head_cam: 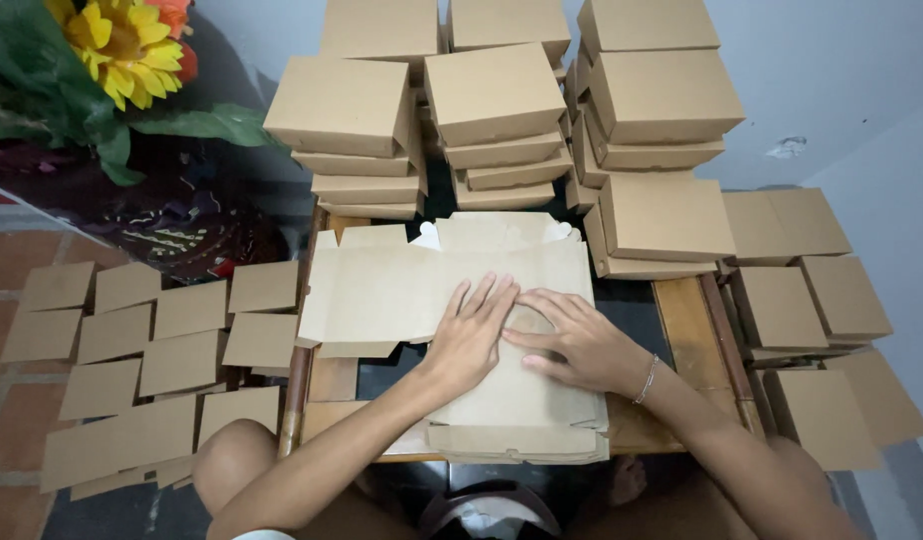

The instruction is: Folding flat cardboard sheets into small boxes and stacking them on a table

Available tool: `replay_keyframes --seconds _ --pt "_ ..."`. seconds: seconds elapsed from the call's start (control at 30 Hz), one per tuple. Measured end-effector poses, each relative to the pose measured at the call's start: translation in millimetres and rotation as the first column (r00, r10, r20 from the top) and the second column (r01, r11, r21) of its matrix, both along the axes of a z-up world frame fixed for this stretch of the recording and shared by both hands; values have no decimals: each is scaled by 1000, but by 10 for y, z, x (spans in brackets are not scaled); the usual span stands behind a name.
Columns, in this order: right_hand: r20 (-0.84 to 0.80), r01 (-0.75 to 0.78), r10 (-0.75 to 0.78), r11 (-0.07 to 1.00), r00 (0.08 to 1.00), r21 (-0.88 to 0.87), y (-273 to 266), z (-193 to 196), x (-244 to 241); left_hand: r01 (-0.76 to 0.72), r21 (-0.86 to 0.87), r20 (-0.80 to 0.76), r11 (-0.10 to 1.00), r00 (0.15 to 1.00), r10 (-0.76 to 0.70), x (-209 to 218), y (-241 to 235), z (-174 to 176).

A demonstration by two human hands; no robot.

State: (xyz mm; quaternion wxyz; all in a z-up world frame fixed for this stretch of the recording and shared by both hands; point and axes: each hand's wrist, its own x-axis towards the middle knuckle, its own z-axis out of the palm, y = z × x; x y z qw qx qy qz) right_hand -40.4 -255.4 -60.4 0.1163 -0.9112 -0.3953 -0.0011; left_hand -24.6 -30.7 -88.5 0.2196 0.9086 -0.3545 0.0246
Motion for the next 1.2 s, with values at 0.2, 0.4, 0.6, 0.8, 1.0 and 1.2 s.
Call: replay_keyframes --seconds 0.2,0.4,0.6,0.8,1.0,1.2 --pt "37 19 -21 998 999 54 -93 -51 -37 -3 3 49 1000 999 3 -17 -11 2" --pt "91 21 -30 995 995 101 -89 -26 -49 -18 -10 78 1000 997 19 -28 -35 -26" --pt "68 67 -73 993 995 92 -71 63 -66 -27 -11 115 1000 993 28 -18 -39 -70" --pt "66 59 -68 990 995 131 -103 80 -63 -27 -29 108 999 994 30 -17 -51 -81" --pt "127 17 -46 976 991 219 -144 -50 -27 -8 -34 76 999 997 11 25 -31 -66" --pt "175 -4 -48 959 983 283 -98 27 -67 11 -52 65 999 998 -8 8 -5 18"
